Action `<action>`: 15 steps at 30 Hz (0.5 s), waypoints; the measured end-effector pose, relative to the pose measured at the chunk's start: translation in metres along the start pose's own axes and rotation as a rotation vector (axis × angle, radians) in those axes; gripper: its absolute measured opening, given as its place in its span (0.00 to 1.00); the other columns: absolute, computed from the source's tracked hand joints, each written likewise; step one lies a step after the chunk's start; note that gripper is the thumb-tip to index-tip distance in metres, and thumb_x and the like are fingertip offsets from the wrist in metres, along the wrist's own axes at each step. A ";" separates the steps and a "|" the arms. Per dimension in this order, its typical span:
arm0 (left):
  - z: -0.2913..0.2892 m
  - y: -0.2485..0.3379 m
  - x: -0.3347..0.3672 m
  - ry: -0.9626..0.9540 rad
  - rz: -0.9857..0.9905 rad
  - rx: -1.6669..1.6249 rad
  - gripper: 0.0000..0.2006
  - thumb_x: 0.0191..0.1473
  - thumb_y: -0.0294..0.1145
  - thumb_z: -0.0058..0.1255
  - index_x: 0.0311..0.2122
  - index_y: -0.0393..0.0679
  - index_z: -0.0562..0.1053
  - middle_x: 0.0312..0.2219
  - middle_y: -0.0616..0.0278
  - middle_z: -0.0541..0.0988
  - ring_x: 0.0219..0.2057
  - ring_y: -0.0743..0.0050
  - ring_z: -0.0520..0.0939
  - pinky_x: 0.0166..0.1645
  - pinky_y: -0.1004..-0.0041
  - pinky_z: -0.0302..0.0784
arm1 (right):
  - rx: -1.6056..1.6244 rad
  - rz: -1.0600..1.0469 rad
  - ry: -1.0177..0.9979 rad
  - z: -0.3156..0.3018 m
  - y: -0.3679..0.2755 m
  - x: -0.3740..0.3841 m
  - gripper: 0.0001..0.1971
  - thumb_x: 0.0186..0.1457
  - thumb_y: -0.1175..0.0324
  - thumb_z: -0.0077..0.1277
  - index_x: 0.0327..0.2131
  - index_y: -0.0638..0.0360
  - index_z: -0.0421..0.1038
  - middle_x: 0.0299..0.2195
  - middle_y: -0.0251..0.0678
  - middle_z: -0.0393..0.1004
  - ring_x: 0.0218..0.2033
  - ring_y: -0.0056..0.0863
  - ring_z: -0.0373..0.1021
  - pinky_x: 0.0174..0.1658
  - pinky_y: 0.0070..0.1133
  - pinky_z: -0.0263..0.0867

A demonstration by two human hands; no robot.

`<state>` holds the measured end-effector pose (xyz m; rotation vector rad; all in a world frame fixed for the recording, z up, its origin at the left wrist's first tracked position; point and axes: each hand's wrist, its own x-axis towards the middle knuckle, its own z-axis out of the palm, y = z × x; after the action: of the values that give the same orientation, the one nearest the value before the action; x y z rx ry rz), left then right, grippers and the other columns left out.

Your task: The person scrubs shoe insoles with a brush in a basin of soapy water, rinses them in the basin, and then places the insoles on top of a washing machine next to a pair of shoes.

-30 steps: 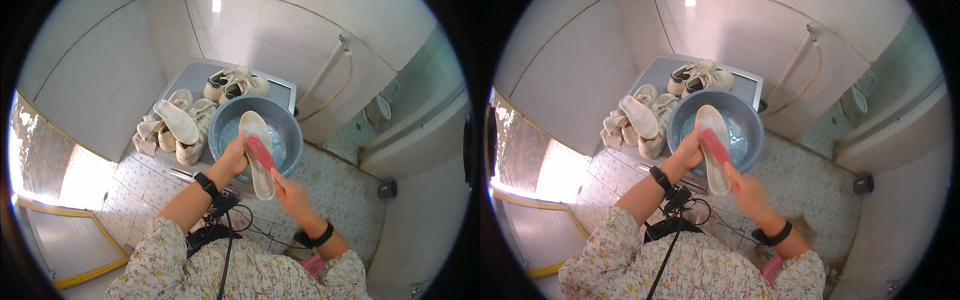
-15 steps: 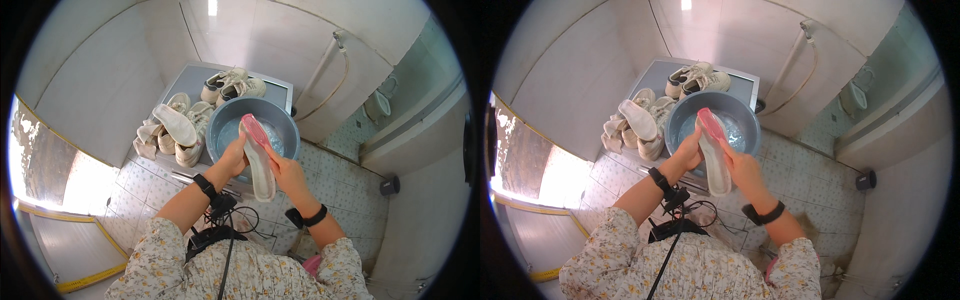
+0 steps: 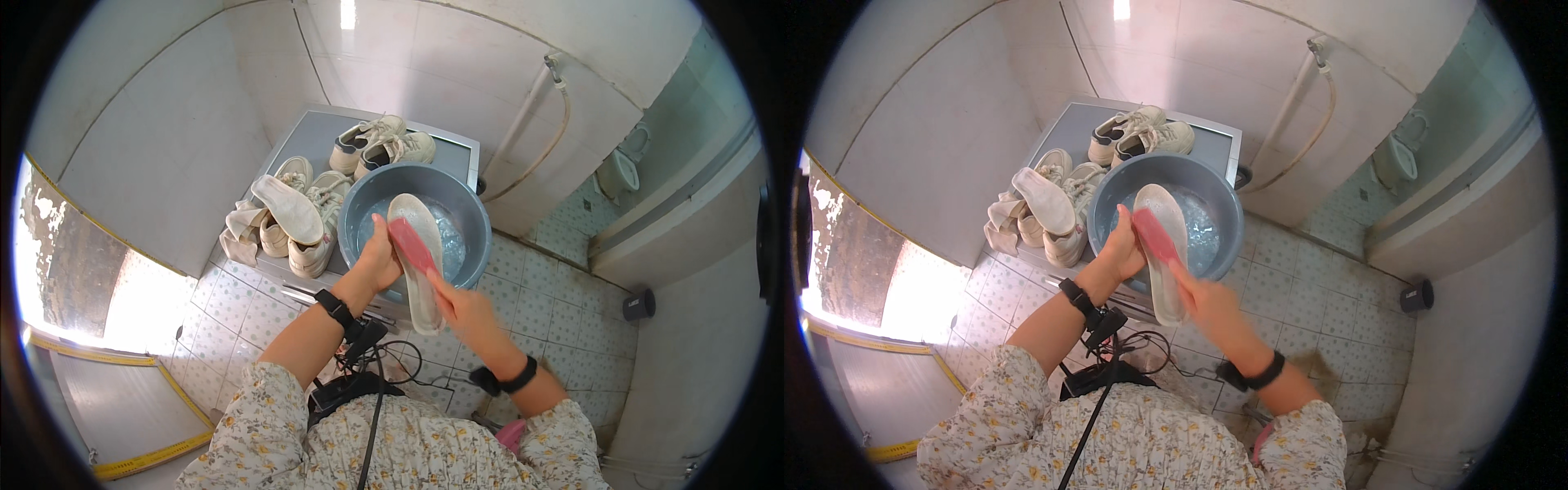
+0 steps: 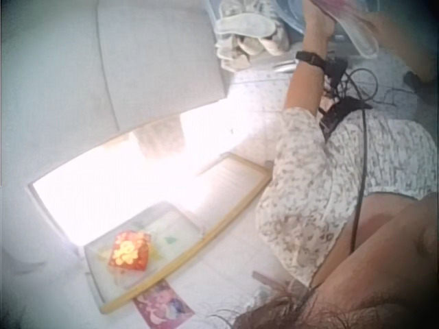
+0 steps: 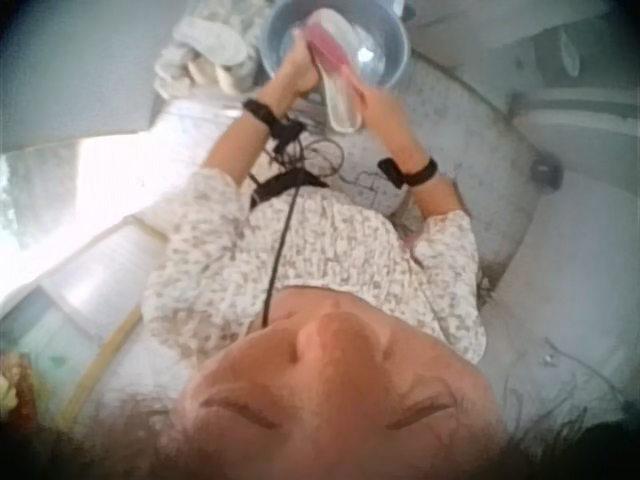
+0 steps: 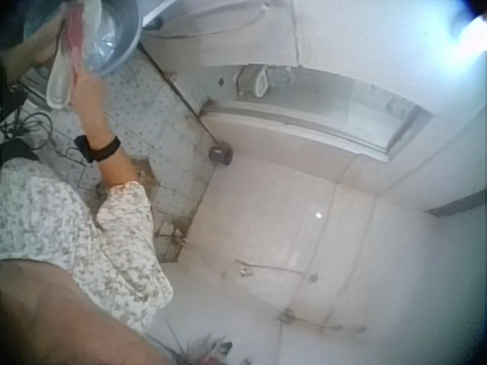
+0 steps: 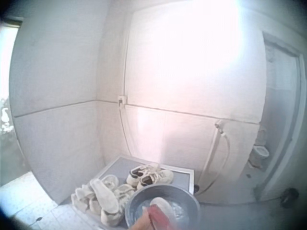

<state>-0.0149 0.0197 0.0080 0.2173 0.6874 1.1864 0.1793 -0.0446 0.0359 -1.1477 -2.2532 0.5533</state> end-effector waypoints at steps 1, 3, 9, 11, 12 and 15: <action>0.005 0.001 -0.002 -0.019 -0.017 -0.006 0.36 0.58 0.62 0.15 0.59 0.43 0.55 0.55 0.57 0.62 0.56 0.59 0.64 0.60 0.61 0.58 | 0.018 -0.026 0.008 -0.002 0.001 -0.017 0.22 0.54 0.67 0.46 0.55 0.42 0.62 0.20 0.46 0.70 0.20 0.44 0.68 0.23 0.33 0.62; 0.016 0.000 -0.009 -0.057 -0.063 -0.014 0.37 0.57 0.63 0.15 0.57 0.43 0.58 0.52 0.58 0.66 0.54 0.62 0.66 0.60 0.62 0.59 | 0.023 -0.028 0.001 -0.005 0.000 -0.023 0.22 0.54 0.67 0.46 0.55 0.42 0.62 0.20 0.46 0.70 0.20 0.44 0.68 0.23 0.33 0.62; 0.006 -0.001 -0.002 -0.102 0.032 -0.005 0.38 0.55 0.66 0.15 0.57 0.43 0.59 0.52 0.59 0.67 0.52 0.61 0.67 0.58 0.62 0.61 | -0.062 0.061 -0.032 -0.005 0.002 0.022 0.23 0.54 0.68 0.47 0.55 0.42 0.62 0.20 0.46 0.70 0.20 0.44 0.69 0.24 0.33 0.63; 0.001 0.002 -0.004 -0.082 0.015 -0.023 0.39 0.55 0.66 0.15 0.57 0.43 0.59 0.52 0.59 0.67 0.53 0.61 0.67 0.58 0.62 0.60 | -0.069 0.058 -0.120 -0.008 -0.004 0.002 0.23 0.54 0.68 0.47 0.55 0.42 0.62 0.20 0.46 0.70 0.20 0.45 0.69 0.24 0.34 0.63; 0.002 0.001 -0.004 -0.080 0.002 -0.039 0.39 0.55 0.66 0.15 0.57 0.43 0.59 0.52 0.58 0.67 0.53 0.61 0.66 0.58 0.62 0.60 | -0.031 0.019 -0.067 -0.007 -0.002 -0.010 0.23 0.54 0.68 0.47 0.55 0.42 0.62 0.20 0.46 0.70 0.20 0.45 0.68 0.24 0.34 0.63; 0.012 -0.003 -0.008 -0.073 0.000 0.022 0.40 0.55 0.66 0.12 0.58 0.43 0.56 0.53 0.56 0.65 0.55 0.58 0.65 0.60 0.60 0.58 | 0.034 -0.044 0.023 -0.005 0.004 -0.024 0.24 0.53 0.68 0.47 0.55 0.42 0.62 0.20 0.45 0.70 0.20 0.45 0.68 0.24 0.34 0.63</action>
<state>-0.0069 0.0133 0.0186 0.2773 0.6371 1.1654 0.1969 -0.0614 0.0304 -1.0799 -2.2354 0.5565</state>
